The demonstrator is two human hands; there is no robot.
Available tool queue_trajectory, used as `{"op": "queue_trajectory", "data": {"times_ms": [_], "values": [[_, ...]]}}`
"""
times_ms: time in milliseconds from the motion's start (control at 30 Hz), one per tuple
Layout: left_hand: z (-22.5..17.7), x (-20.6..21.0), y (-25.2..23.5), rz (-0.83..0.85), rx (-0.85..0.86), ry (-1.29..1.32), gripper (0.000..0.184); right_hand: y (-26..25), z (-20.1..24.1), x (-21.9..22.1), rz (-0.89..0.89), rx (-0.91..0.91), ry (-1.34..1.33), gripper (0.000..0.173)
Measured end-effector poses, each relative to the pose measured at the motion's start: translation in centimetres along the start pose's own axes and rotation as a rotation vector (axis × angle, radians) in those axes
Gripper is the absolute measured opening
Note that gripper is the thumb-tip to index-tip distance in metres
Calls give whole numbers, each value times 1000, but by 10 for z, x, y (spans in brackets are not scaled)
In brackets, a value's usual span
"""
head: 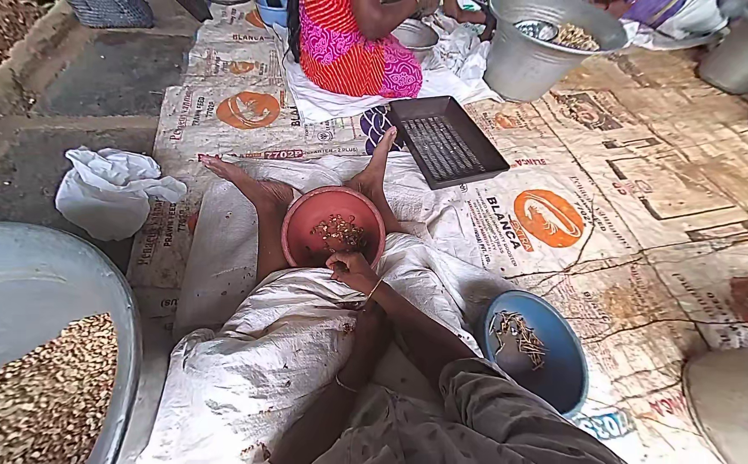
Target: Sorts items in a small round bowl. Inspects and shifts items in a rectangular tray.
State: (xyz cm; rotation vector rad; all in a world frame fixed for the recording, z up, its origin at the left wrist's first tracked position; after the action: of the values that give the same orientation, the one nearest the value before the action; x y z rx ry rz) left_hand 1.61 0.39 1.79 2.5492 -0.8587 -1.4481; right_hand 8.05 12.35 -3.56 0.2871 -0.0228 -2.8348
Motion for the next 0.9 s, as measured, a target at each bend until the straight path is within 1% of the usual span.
{"op": "queue_trajectory", "data": {"times_ms": [100, 333, 667, 900], "values": [[-1, 0, 0, -45, 10, 22, 38, 1, 4, -1, 2, -2, -1, 24], [-2, 2, 1, -91, 20, 21, 36, 0, 3, -2, 15, -16, 42, 24], [1, 3, -3, -14, 11, 1, 39, -1, 1, -2, 26, -26, 85, 23], [1, 3, -2, -2, 1, 4, 40, -1, 2, -2, 30, -22, 104, 23]]}}
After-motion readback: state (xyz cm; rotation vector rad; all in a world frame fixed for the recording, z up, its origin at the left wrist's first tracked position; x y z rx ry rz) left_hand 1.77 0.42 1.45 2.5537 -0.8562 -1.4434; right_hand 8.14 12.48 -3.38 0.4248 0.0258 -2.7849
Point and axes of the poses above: each hand's wrist, its own y-axis away from the middle knuckle, its own x-axis out of the palm, z = x × y, the point moved 1 cm from there along -y, towards the middle knuckle, and after that the axes turned 14 degrees about -y, right-handed, at the moved point
